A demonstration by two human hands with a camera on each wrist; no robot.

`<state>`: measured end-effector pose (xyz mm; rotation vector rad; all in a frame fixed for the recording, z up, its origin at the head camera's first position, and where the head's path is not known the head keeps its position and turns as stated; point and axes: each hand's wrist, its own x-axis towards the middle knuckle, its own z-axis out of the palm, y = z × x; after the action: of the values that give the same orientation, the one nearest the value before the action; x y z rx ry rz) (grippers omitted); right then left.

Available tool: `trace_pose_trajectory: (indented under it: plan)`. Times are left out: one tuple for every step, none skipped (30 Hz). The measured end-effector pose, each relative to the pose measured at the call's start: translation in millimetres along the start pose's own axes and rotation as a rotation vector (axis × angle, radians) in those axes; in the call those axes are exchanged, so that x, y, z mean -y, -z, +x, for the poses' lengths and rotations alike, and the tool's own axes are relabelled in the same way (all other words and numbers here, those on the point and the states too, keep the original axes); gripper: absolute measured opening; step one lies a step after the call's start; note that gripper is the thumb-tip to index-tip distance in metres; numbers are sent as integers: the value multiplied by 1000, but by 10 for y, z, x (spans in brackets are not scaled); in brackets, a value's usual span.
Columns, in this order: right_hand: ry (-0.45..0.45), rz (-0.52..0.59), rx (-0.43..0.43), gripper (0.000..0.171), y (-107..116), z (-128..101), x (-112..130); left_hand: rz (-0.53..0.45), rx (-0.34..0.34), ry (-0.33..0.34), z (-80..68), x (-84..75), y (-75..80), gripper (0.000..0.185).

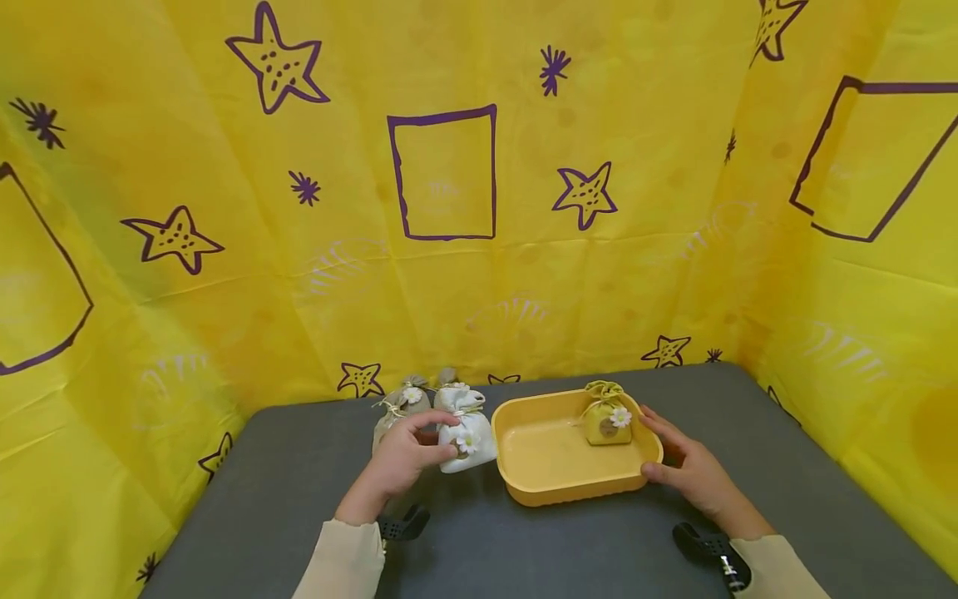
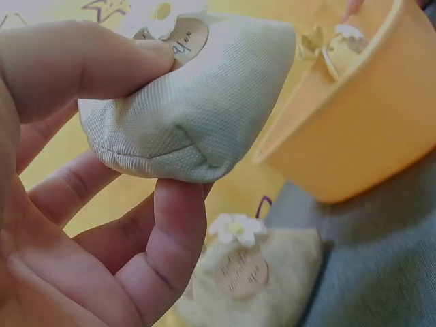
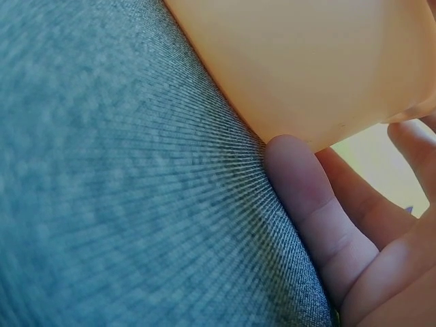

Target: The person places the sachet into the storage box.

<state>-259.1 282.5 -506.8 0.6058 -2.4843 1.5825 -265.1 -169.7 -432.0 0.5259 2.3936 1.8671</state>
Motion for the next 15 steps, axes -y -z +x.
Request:
trace_pose_trajectory:
  plan:
    - [3, 4, -1, 70, 1, -1, 5, 4, 3, 3, 20, -38, -12, 31]
    - [6, 11, -1, 70, 2, -2, 11, 11, 8, 7, 44, -70, -21, 30]
    - [8, 16, -1, 70, 3, -4, 14, 13, 11, 13, 66, -98, -33, 30]
    - [10, 20, -1, 70, 3, -5, 12, 16, 16, 10, 88, -129, -48, 30]
    - [9, 20, -1, 70, 3, -6, 11, 17, 18, 11, 109, -155, -66, 29]
    - [6, 16, -1, 70, 2, -7, 9, 18, 19, 8, 130, -179, -85, 30]
    - [2, 14, -1, 70, 1, -7, 4, 20, 18, 8, 153, -204, -107, 30]
    - [-1, 10, -2, 70, 0, -7, -2, 26, 17, 9, 177, -226, -131, 30]
    - [-5, 6, -3, 70, 0, -7, -9, 30, 14, 9, 203, -245, -157, 30]
    - [-8, 2, -4, 70, 0, -6, -16, 34, 14, 3, 232, -261, -186, 31]
    - [-9, -2, -4, 70, 0, -6, -20, 36, 14, 1, 262, -275, -213, 31]
    - [-10, -6, -5, 70, 0, -4, -23, 40, 14, 0, 293, -287, -241, 32]
    - [-10, -6, -5, 70, 1, -3, -22, 39, 19, 5, 320, -303, -268, 32]
    - [-8, -4, -6, 70, 1, 0, -20, 40, 27, 4, 348, -314, -295, 33]
    - [-7, -3, -4, 70, 2, 2, -15, 38, 36, 2, 376, -323, -322, 34]
